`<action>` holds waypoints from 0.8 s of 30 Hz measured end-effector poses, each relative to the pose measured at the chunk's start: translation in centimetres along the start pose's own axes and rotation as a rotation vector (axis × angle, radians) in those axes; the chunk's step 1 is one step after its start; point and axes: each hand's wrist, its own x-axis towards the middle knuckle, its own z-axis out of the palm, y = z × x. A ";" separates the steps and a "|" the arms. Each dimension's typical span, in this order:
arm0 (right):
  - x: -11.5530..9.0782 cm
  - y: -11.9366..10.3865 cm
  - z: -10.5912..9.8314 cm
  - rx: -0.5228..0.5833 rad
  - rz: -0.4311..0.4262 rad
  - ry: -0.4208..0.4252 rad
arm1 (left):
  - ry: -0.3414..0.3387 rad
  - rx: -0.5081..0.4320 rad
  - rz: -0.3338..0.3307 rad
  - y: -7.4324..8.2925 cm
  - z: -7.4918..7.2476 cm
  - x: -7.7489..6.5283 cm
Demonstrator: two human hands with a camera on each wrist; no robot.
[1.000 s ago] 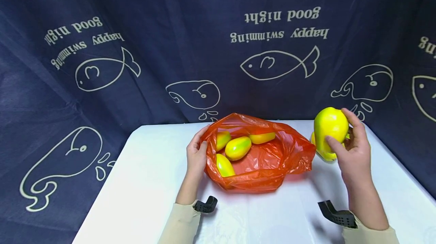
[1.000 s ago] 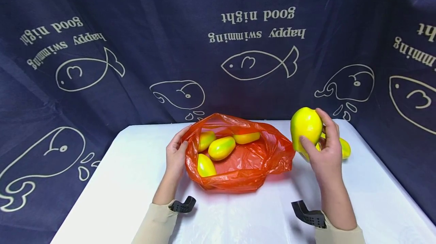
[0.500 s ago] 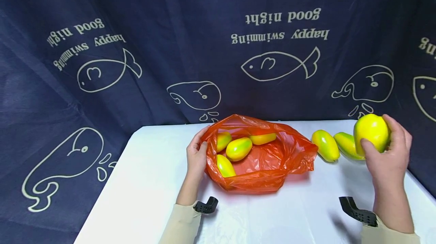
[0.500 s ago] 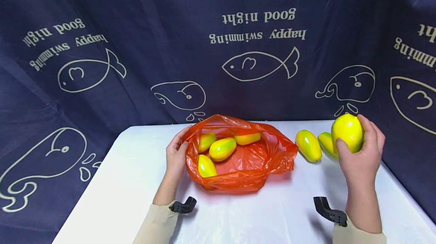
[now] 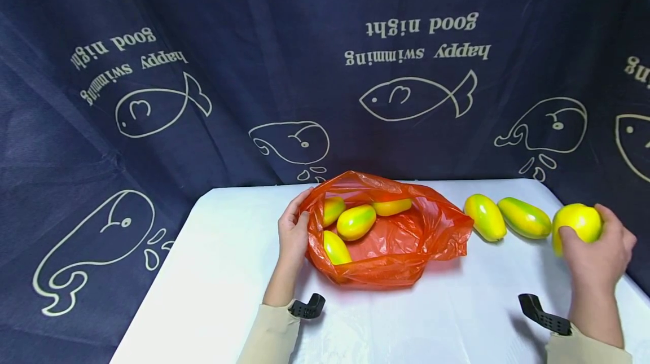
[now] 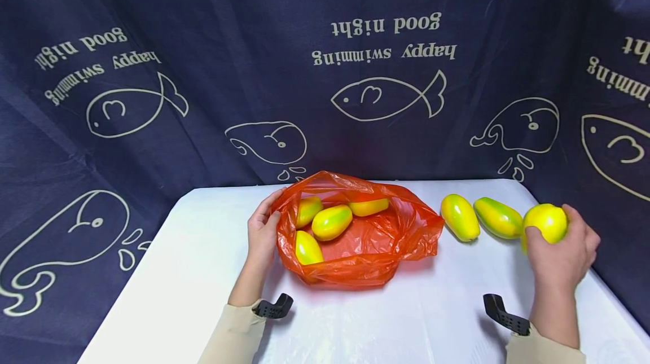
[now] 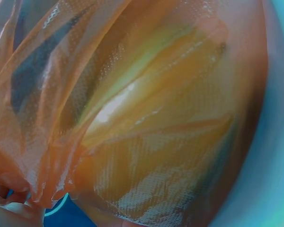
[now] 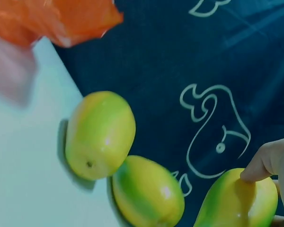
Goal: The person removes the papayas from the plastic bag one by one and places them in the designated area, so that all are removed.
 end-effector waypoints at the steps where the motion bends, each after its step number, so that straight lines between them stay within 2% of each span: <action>1: 0.2 0.3 0.1 -0.004 0.018 -0.005 | 0.000 -0.001 -0.002 0.0 0.0 0.0; 11: 1.4 3.3 1.0 -0.027 0.153 -0.061 | 0.001 -0.009 0.002 0.1 0.0 0.0; 18: 1.9 4.7 1.7 -0.068 0.175 -0.109 | -0.002 -0.002 -0.005 0.0 0.0 0.1; 24: 1.9 4.8 1.8 -0.078 0.185 -0.114 | 0.002 -0.002 -0.004 0.0 0.0 0.1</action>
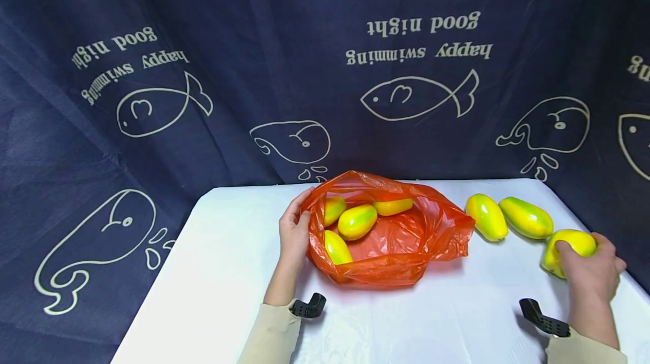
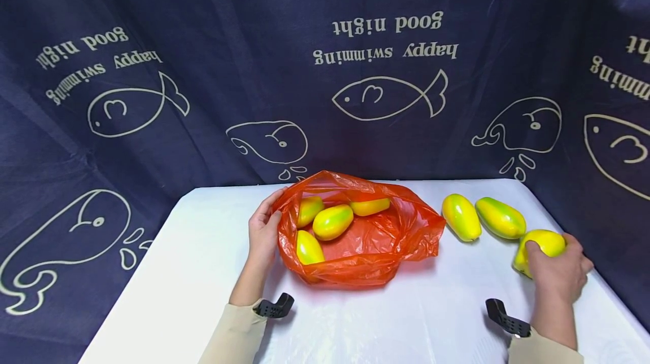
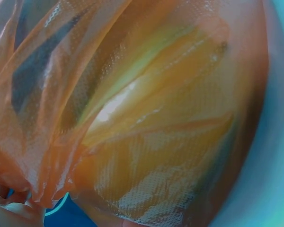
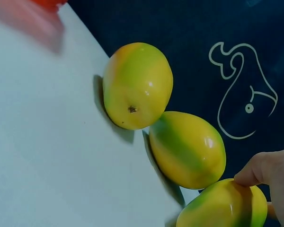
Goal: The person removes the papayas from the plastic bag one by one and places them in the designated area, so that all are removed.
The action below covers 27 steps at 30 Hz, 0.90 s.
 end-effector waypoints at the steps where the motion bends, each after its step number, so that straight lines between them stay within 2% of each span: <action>1: 0.0 0.0 0.0 0.002 -0.001 0.006 | 0.000 0.001 0.001 0.0 0.0 0.0; 27: -0.9 -0.7 0.2 0.113 0.016 0.120 | -0.012 -0.012 0.038 -0.2 0.0 0.0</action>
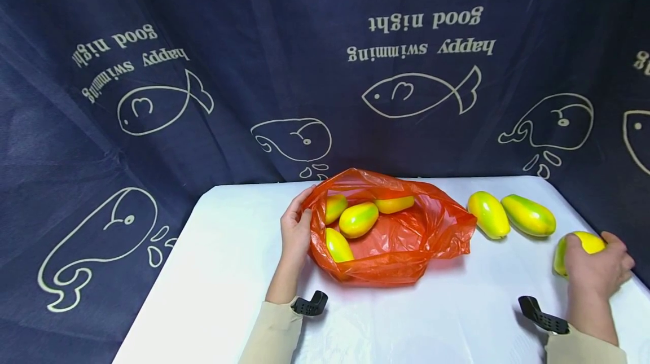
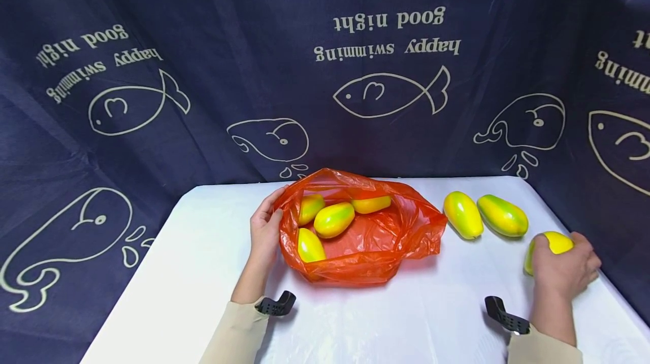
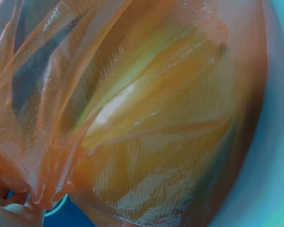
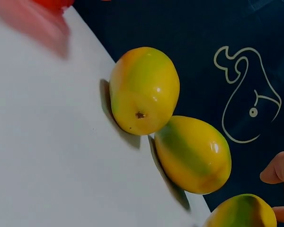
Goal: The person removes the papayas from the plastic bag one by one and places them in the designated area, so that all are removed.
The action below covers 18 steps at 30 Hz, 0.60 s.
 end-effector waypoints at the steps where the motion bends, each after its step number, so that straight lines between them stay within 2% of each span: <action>1: -0.1 -0.1 0.0 0.002 0.000 0.006 | -0.001 -0.002 0.003 0.0 0.0 0.0; 10: -1.2 -1.9 -0.5 0.071 -0.105 0.121 | 0.014 -0.001 0.025 0.0 0.1 0.0; 18: -4.9 -5.4 -1.3 0.230 -0.294 0.253 | 0.009 -0.018 0.033 0.1 0.0 0.0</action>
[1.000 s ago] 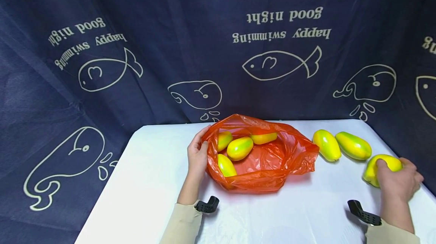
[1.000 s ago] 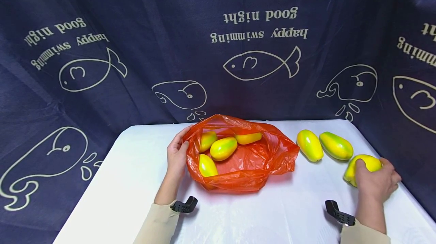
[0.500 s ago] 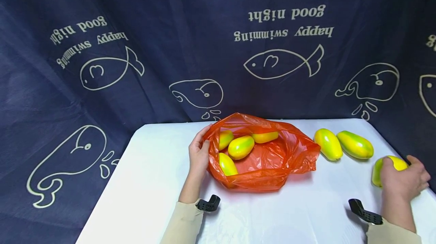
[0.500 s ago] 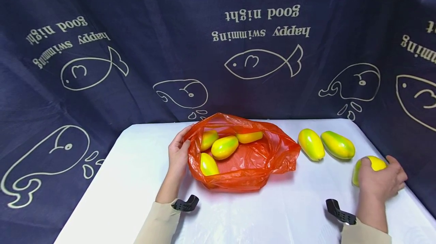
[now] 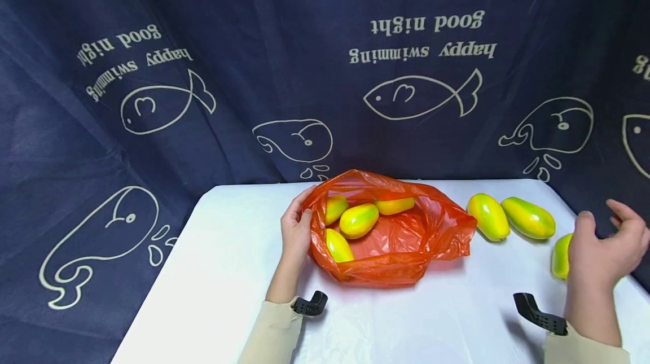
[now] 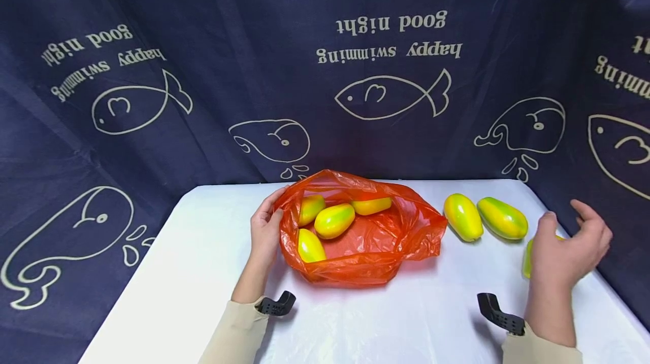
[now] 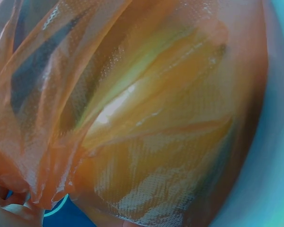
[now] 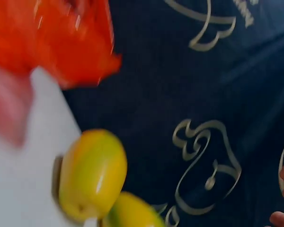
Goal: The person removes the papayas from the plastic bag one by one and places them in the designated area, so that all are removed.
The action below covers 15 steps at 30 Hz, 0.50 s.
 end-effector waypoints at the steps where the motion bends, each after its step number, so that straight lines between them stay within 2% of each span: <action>1: -0.4 -0.6 0.0 0.025 -0.026 0.008 | 0.001 0.000 -0.002 0.0 0.0 0.0; 4: -1.6 -2.1 0.4 0.078 -0.113 -0.008 | 0.005 0.003 -0.005 -0.1 0.0 -0.1; 7: -2.6 -3.0 1.1 0.108 -0.217 -0.073 | 0.008 -0.002 -0.001 -0.1 0.1 -0.2; 12: -4.7 -4.4 2.6 0.081 -0.390 -0.259 | 0.007 -0.004 -0.007 -0.1 0.0 -0.1; 15: -6.3 -5.0 3.4 0.086 -0.517 -0.342 | 0.011 0.000 -0.003 0.0 -0.1 -0.1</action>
